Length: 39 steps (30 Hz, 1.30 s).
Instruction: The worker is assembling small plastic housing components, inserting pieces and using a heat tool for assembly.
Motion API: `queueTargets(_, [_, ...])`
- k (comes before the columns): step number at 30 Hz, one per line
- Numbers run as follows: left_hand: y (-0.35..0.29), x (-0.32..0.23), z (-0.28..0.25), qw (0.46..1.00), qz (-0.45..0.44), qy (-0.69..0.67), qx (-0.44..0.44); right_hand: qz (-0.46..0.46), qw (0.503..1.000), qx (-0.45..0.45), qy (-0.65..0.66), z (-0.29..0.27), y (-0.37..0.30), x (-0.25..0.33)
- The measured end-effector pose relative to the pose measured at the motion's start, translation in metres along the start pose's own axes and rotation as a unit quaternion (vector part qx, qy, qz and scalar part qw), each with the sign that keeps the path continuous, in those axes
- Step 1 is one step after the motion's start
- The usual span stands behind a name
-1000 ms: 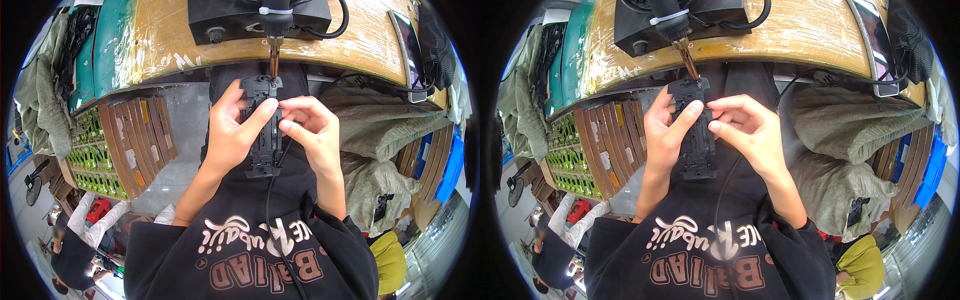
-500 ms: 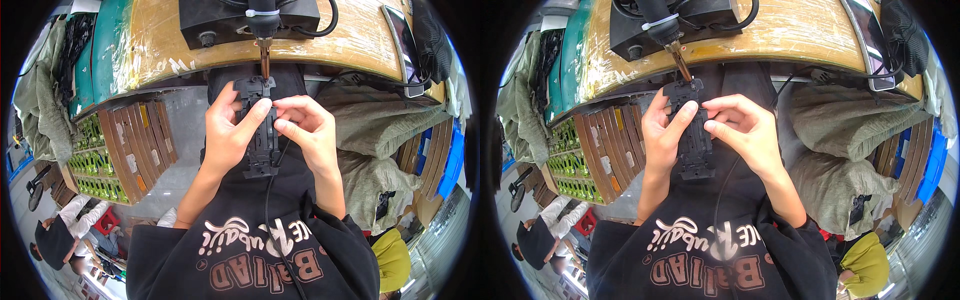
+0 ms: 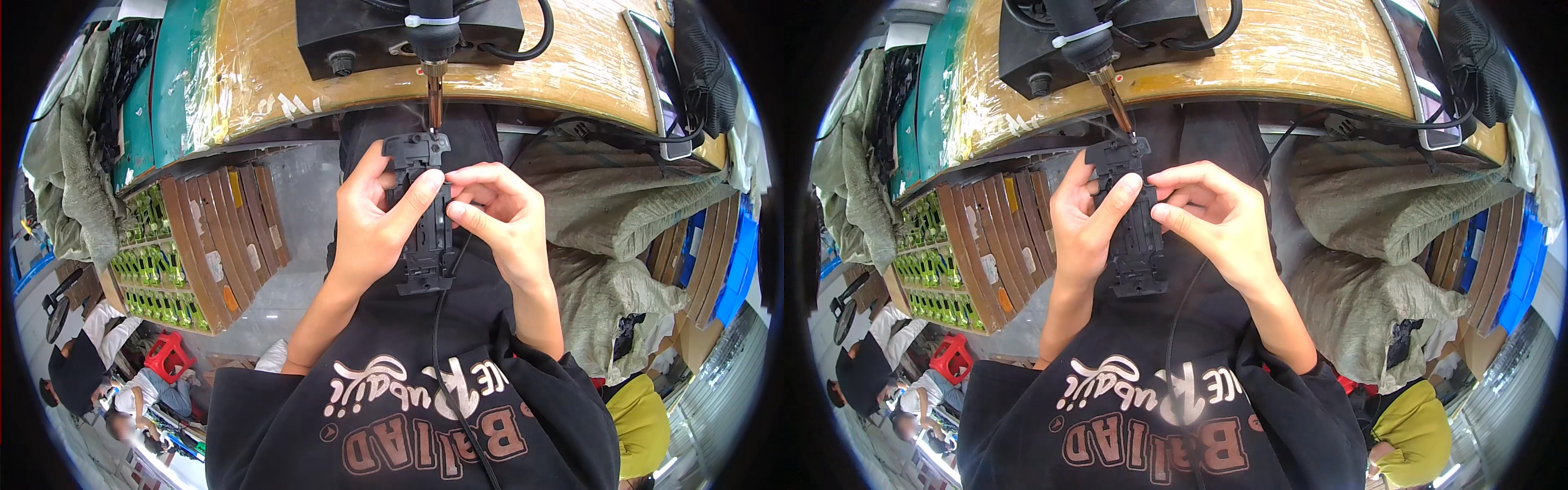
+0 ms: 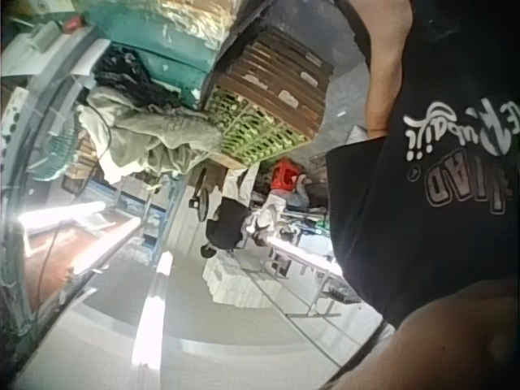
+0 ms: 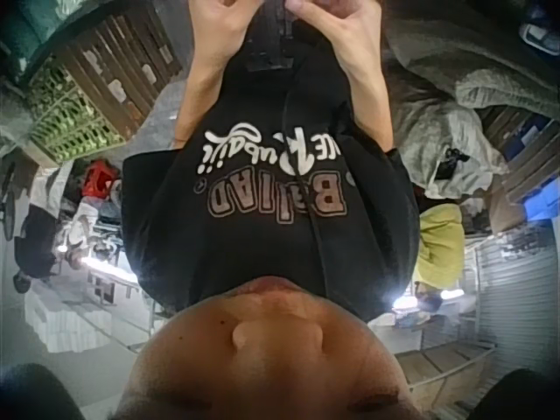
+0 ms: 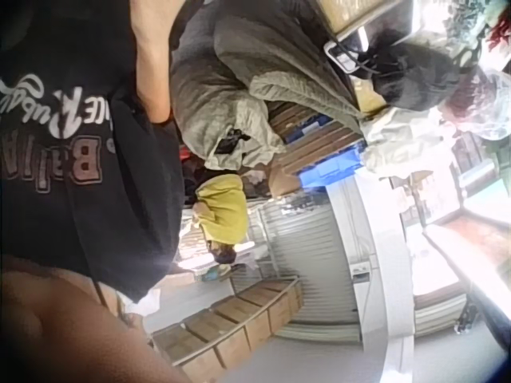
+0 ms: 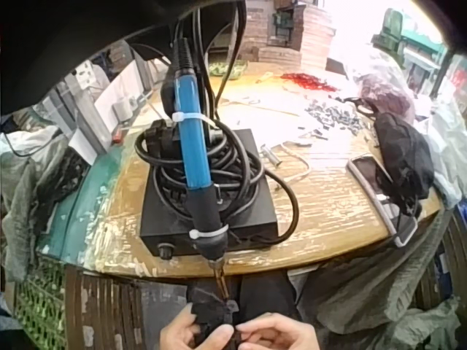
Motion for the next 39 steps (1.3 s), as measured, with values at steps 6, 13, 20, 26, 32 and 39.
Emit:
queueTargets(6, [-0.001,-0.002,0.000,1.000,0.011,-0.001,0.001,0.000,1.000,0.010,-0.005,0.002,-0.001,0.001])
queueTargets(13, [-0.003,0.006,0.007,0.999,0.030,0.028,-0.036,0.094,0.994,0.008,-0.054,-0.003,-0.014,-0.010])
queueTargets(20, [-0.015,0.061,0.053,0.965,-0.104,0.197,0.138,0.128,0.969,-0.025,-0.210,-0.093,-0.050,-0.012])
queueTargets(26, [-0.017,0.102,0.024,0.949,-0.155,0.210,0.176,-0.299,0.818,-0.447,-0.203,-0.250,-0.164,0.165])
queueTargets(32, [-0.005,0.110,0.011,0.947,-0.135,0.212,0.198,-0.611,0.567,-0.499,-0.236,-0.376,-0.229,0.283])
queueTargets(39, [-0.013,0.090,0.032,0.942,-0.144,0.171,0.251,-0.368,0.666,-0.543,-0.355,-0.484,-0.109,0.248])
Point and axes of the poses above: each hand's wrist, its own y-axis towards the middle knuckle, its own z-axis out of the palm, x = y × z, the point moved 9 cm from there along y, towards the middle knuckle, and after that the axes turned 15 degrees about y, right-handed, at the moved point
